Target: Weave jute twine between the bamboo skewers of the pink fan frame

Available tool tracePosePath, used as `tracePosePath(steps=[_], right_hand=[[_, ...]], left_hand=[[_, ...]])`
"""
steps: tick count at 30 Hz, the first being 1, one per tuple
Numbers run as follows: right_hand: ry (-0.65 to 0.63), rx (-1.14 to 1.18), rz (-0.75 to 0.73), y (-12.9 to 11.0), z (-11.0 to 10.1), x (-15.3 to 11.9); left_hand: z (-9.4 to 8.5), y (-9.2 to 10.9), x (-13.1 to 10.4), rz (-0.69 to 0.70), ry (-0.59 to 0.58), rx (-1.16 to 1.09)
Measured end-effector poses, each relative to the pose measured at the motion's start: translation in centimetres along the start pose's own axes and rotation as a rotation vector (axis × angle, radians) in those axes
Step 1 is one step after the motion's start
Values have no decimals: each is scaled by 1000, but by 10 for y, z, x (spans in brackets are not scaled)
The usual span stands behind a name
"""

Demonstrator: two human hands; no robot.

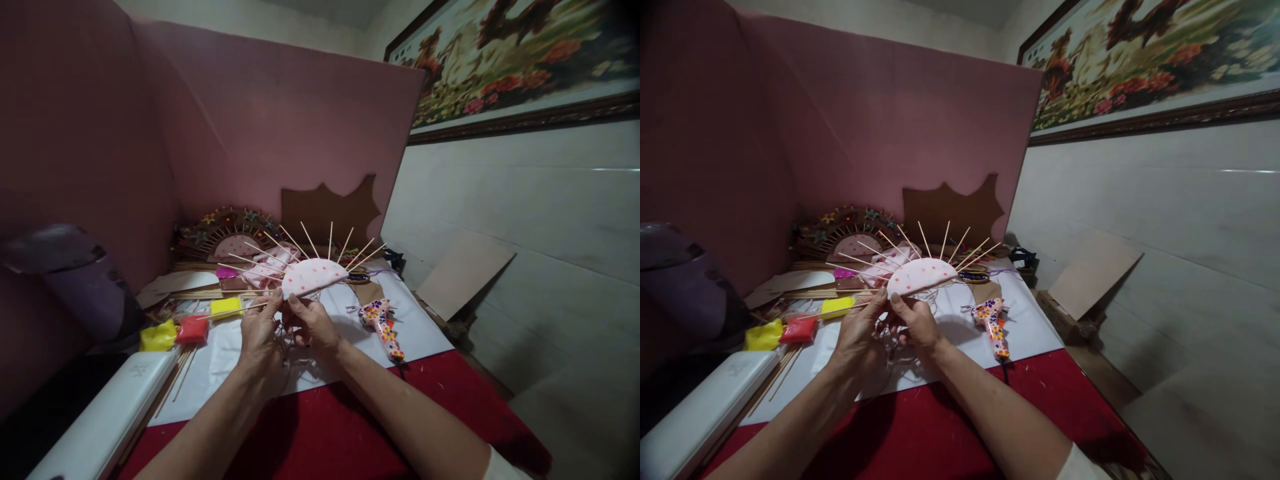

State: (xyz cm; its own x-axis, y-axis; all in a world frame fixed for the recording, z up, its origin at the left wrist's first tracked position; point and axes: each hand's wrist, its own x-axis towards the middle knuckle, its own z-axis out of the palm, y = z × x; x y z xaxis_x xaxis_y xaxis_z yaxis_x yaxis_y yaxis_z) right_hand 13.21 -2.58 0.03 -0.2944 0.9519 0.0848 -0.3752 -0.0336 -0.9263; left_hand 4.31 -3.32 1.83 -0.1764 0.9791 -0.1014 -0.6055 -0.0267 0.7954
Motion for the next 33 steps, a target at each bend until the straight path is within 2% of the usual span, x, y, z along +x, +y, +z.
tracePosePath(steps=[9, 13, 15, 21, 33], right_hand=[[84, 63, -23, 0, 5, -2], [253, -61, -138, -1, 8, -4], [295, -153, -209, -1, 9, -5], [224, -205, -301, 3, 8, -4], [304, -335, -347, 1, 13, -9]], left_hand=[[-2, -4, -1, -36, -37, -9], [-1, -2, -1, -59, -3, -69], [0, -1, -1, -60, 5, -102], [1, 1, -2, -91, 3, -123], [4, 4, -6, -123, -23, -172]])
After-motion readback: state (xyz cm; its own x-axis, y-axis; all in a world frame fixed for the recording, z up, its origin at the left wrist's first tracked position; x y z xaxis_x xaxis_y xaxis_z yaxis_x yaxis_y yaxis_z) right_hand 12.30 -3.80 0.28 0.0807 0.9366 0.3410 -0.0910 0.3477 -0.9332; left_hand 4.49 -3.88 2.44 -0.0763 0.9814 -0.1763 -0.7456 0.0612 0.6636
